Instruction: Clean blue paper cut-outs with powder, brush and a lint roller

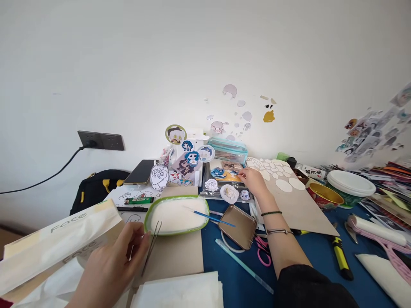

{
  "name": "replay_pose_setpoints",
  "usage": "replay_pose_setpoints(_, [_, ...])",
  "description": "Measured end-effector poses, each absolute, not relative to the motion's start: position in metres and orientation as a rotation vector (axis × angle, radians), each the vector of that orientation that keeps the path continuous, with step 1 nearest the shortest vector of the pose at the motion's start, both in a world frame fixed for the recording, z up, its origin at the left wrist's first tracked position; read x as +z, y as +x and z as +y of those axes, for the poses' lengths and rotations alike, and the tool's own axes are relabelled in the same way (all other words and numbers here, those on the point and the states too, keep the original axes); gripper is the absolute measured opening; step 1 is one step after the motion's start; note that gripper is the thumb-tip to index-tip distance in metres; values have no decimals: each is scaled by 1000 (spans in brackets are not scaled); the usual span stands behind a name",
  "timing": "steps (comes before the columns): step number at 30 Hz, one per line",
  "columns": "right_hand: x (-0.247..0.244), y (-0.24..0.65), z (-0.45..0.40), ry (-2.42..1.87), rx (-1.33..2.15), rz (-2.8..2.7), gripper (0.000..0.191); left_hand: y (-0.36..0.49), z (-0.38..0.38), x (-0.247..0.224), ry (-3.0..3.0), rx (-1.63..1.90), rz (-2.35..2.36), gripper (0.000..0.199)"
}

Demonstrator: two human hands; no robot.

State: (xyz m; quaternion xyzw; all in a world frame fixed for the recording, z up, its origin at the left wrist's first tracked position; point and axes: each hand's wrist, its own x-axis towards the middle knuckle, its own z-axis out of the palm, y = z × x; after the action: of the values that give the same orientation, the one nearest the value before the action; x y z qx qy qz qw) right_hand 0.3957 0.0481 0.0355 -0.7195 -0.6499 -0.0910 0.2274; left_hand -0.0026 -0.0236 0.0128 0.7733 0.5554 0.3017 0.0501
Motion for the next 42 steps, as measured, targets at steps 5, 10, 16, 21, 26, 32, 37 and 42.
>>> replay_pose_setpoints(5, [33,391,48,-1998,-330,-1821,19,-5,-23,13,2358,917,1640,18])
replay_pose_setpoints(10, [31,390,49,-2017,-374,-1836,22,-1,-27,16,2366,958,1650,17])
replay_pose_setpoints(16, [31,391,48,-2028,-358,-1809,18,-3,-25,15,2380,967,1659,18])
replay_pose_setpoints(21, [30,395,49,-2033,-286,-1767,13,-4,-24,14,2388,954,1670,18])
replay_pose_setpoints(26, [30,405,48,-2040,-168,-1684,16,-4,-23,14,2408,943,1679,17])
replay_pose_setpoints(32, [29,412,48,-2027,-42,-1606,17,-3,-24,16,2386,919,1670,16])
replay_pose_setpoints(37, [29,411,48,-2000,44,-1594,18,-3,-23,15,2380,922,1665,19])
replay_pose_setpoints(42, [30,409,48,-1962,119,-1573,17,-4,-23,14,2386,903,1678,18])
